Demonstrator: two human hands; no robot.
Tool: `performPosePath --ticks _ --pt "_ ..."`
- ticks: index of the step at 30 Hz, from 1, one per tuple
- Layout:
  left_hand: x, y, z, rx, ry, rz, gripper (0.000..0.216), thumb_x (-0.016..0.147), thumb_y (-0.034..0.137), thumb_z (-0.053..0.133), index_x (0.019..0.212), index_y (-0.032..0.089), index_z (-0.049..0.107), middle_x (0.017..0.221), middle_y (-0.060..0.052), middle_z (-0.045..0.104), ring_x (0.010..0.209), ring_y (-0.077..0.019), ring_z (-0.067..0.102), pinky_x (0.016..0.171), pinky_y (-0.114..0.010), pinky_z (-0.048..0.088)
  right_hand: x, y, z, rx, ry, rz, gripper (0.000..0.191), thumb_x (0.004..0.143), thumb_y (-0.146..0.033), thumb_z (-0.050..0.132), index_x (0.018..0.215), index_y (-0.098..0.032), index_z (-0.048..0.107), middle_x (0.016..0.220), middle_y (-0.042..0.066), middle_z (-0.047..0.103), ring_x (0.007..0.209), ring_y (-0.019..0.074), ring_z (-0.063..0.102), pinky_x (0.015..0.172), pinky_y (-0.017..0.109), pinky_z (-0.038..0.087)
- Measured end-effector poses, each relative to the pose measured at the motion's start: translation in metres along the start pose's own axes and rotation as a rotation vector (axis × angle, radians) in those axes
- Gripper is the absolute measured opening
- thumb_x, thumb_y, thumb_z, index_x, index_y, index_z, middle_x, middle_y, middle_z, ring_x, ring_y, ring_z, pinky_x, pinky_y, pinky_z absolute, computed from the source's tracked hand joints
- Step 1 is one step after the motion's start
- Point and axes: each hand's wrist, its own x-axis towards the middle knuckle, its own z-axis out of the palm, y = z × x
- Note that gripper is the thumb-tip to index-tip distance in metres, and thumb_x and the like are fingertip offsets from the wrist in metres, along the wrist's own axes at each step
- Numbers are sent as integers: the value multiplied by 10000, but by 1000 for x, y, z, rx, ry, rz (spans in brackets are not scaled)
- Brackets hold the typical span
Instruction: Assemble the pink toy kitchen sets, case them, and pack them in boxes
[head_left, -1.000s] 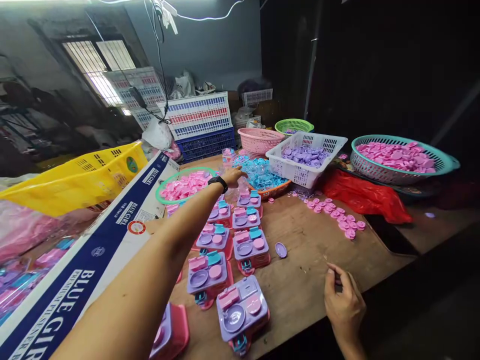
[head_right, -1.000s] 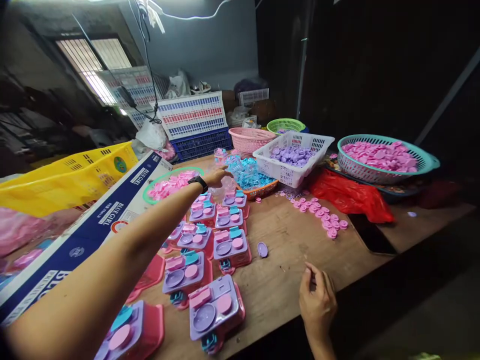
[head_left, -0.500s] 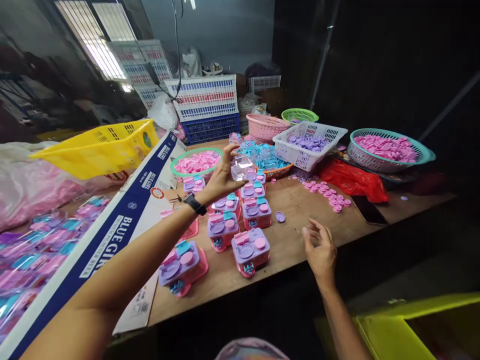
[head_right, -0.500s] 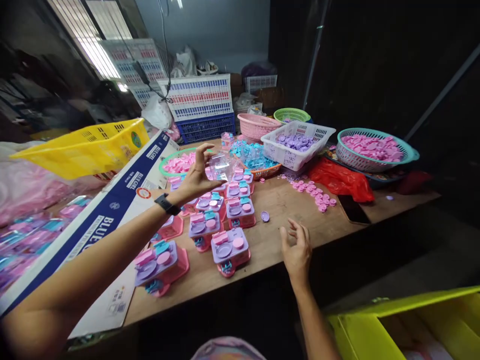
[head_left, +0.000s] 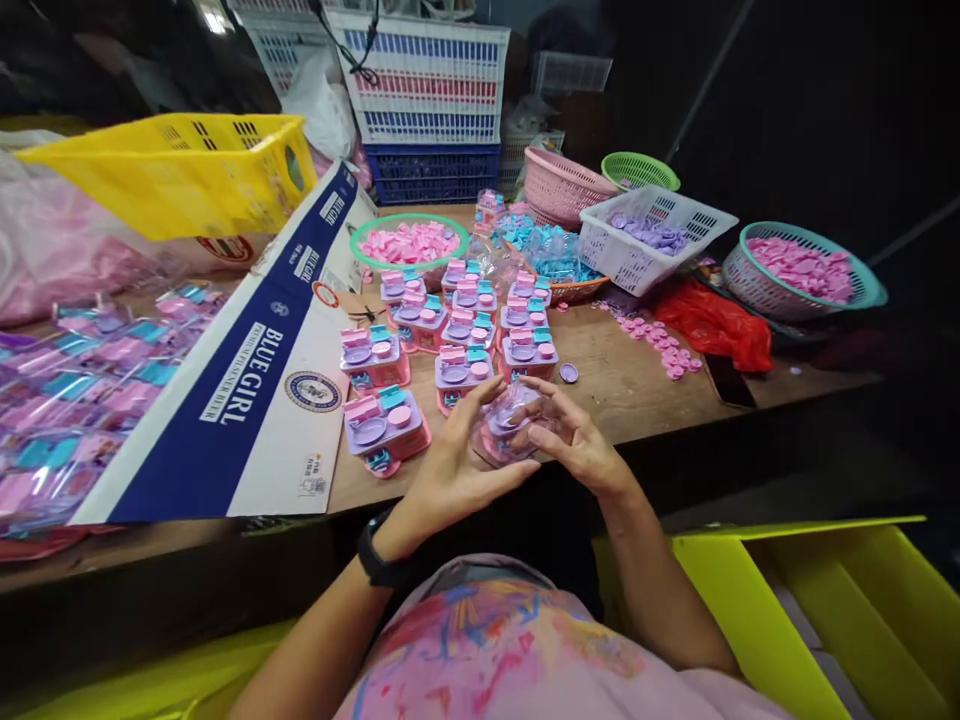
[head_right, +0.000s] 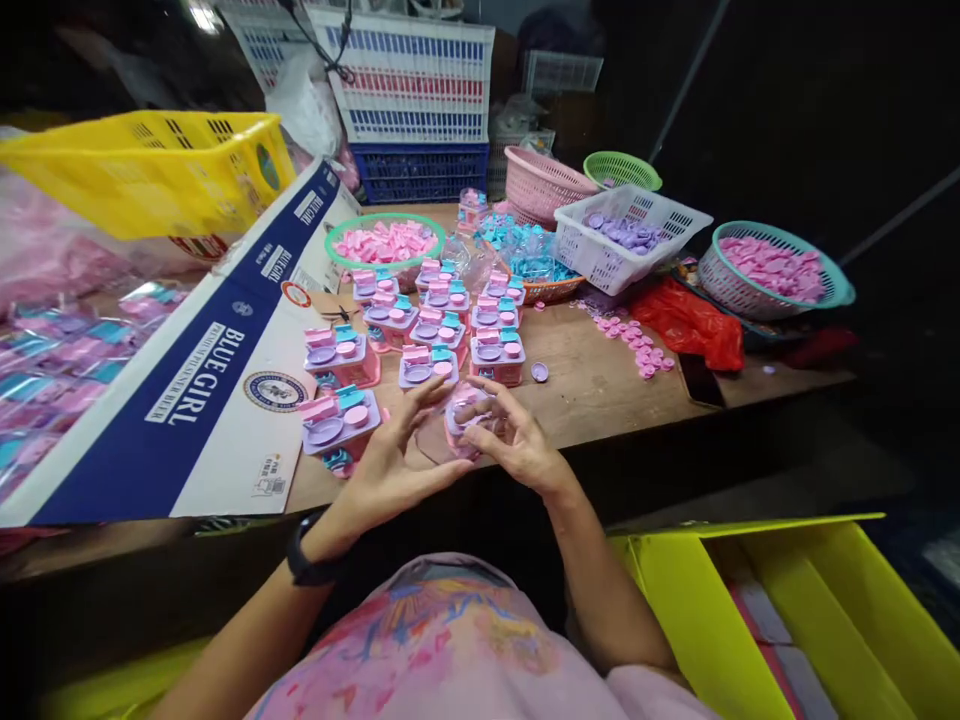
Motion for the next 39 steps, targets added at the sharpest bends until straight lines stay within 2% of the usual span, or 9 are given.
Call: performPosePath --ticks 3,8,11,15,20,23,27,33,39 --pt "-8 -4 -9 -276 -12 -297 669 833 385 832 1442 308 565 1351 -93 668 1214 -261 675 1053 -414 569 -5 6 -14 -57 -42 52 664 890 -463 817 1472 -282 554 1165 51 657 937 195 714 882 368 618" --pt "-19 -16 13 -588 66 -517 436 707 373 927 1060 251 703 966 -38 727 904 -198 717 821 -323 618 -26 25 -4 -142 239 115 546 955 -491 751 1426 -284 569 1374 106 627 1280 259 619 1027 402 584" --pt "-23 -20 35 -637 173 -485 333 748 393 898 955 246 683 908 -19 702 861 -175 695 817 -305 604 -41 32 12 -170 204 139 726 925 -493 790 1544 -330 448 1509 121 543 1374 285 561 1062 421 569" --pt "-26 -22 41 -735 115 -432 271 805 394 851 956 260 670 968 -18 712 890 -182 704 823 -312 596 -50 23 15 -226 199 183 915 892 -414 842 1624 -384 293 1533 119 516 1331 276 603 1037 411 587" --pt "-25 -40 22 -61 215 -156 94 947 339 695 943 246 689 925 -38 690 872 -202 668 820 -345 560 -35 5 -27 -436 254 153 928 844 -398 884 1603 -305 359 1518 138 541 1342 296 596 1116 464 539" --pt "-16 -70 22 208 301 -88 414 891 321 769 1252 215 596 1221 -94 654 1175 -264 618 1049 -439 511 -10 0 -50 -663 238 34 821 859 -408 864 1559 -286 452 1522 121 537 1368 297 571 1179 480 479" --pt "-3 -103 34 216 179 -85 901 822 366 849 1544 217 331 1517 -163 493 1434 -319 474 1211 -514 401 26 -11 -54 -932 -35 -125 741 888 -386 836 1539 -291 495 1468 114 568 1341 308 579 1173 506 474" --pt "-20 -102 38 243 133 -106 1106 800 427 868 1638 241 170 1571 -188 452 1453 -350 476 1200 -530 419 36 -26 -54 -1039 -376 -84 688 974 -321 736 1586 -304 422 1474 119 544 1383 298 538 1175 500 469" --pt "-34 -104 39 292 141 -74 1141 845 499 817 1671 230 77 1569 -214 446 1418 -351 500 1160 -524 457 28 -32 -51 -1090 -434 13 661 1025 -271 654 1619 -300 364 1524 121 491 1413 271 502 1181 457 470"
